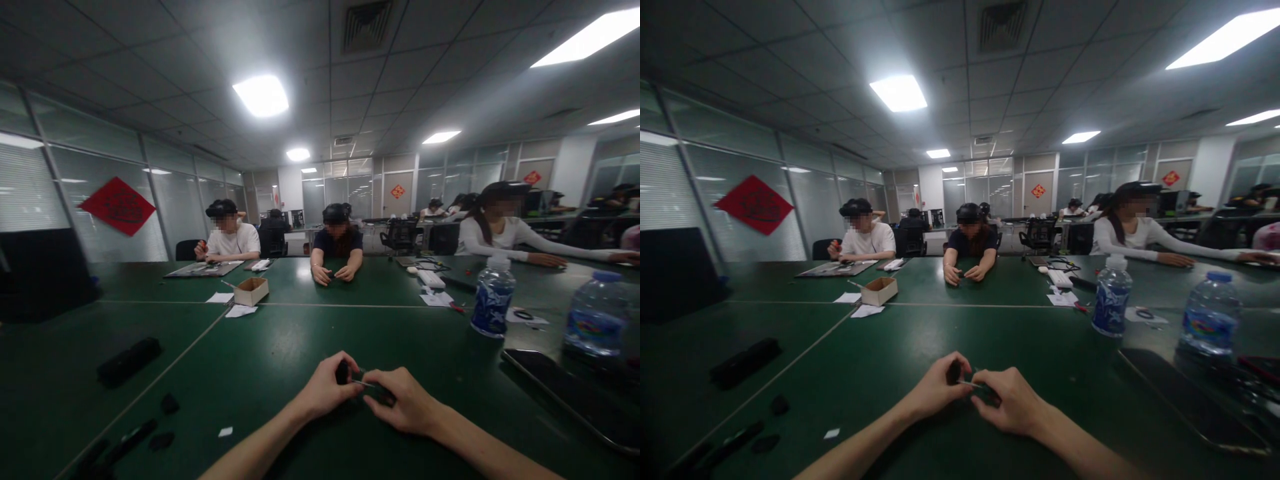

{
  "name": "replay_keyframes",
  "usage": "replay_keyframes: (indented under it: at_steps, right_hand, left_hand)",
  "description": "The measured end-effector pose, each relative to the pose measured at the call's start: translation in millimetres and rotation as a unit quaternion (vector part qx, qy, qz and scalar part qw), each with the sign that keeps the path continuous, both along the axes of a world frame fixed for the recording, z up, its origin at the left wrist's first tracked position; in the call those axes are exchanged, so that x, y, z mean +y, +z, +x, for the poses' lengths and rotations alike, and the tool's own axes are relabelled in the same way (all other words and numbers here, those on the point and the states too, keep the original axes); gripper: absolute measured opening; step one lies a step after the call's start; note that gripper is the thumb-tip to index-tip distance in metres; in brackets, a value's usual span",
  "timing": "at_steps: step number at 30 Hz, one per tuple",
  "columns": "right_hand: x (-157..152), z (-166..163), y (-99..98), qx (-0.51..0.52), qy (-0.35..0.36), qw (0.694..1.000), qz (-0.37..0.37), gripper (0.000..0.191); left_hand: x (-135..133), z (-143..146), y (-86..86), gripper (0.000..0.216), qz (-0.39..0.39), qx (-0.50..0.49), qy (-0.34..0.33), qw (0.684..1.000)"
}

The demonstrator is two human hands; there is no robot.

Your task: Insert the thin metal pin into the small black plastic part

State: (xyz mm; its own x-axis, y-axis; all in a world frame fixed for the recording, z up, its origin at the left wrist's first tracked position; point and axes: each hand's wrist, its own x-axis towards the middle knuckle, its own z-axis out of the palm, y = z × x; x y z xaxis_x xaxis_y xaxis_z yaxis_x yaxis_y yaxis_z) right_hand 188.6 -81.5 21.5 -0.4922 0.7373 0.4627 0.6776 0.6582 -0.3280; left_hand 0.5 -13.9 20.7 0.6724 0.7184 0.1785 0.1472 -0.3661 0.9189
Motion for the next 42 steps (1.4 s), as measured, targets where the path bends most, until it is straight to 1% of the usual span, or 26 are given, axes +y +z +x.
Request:
replay_keyframes:
  at_steps: [2, 6, 8, 14, 20, 25, 31, 34, 37, 42]
  right_hand:
    - [0, 0, -0.9, -0.015, 0.013, 1.0, 0.018, 0.021]
    - [0, -1, -0.9, -0.034, 0.011, 0.999, 0.034, 0.022]
    - [-1, -2, 1.6, -0.033, 0.008, 0.999, 0.023, 0.022]
    - [-2, -5, 9.7, -0.044, -0.014, 0.998, -0.043, 0.022]
    - [0, -3, 3.4, -0.056, -0.02, 0.998, -0.029, 0.021]
    - [0, -2, 0.6, -0.086, -0.022, 0.996, 0.017, 0.022]
    - [1, -3, -2.0, -0.111, -0.011, 0.992, 0.063, 0.021]
    - [3, -2, -6.0, -0.126, -0.003, 0.986, 0.106, 0.019]
    - [4, -2, -8.8, -0.148, -0.002, 0.978, 0.145, 0.016]
    - [4, -3, -7.8, -0.17, 0.002, 0.971, 0.169, 0.014]
  left_hand:
    - [-2, 1, 1.1, 0.033, 0.018, 0.009, 0.005, 1.0]
    - [-3, 2, 1.4, 0.033, 0.028, 0.021, 0.013, 0.999]
    - [-2, 2, 0.1, 0.033, 0.034, 0.021, 0.012, 0.999]
    - [2, 1, -4.0, 0.032, 0.029, 0.017, 0.0, 0.999]
    - [-1, 0, -0.5, 0.033, 0.036, 0.03, 0.005, 0.999]
    - [-2, 1, 1.1, 0.033, 0.04, 0.041, 0.008, 0.998]
    - [2, 1, -4.8, 0.035, 0.02, 0.039, 0.006, 0.999]
    - [3, 3, -6.7, 0.038, 0.004, 0.037, 0.006, 0.999]
    - [2, 4, -6.8, 0.036, 0.005, 0.034, 0.006, 0.999]
    - [3, 4, -6.0, 0.034, -0.008, 0.031, 0.001, 0.999]
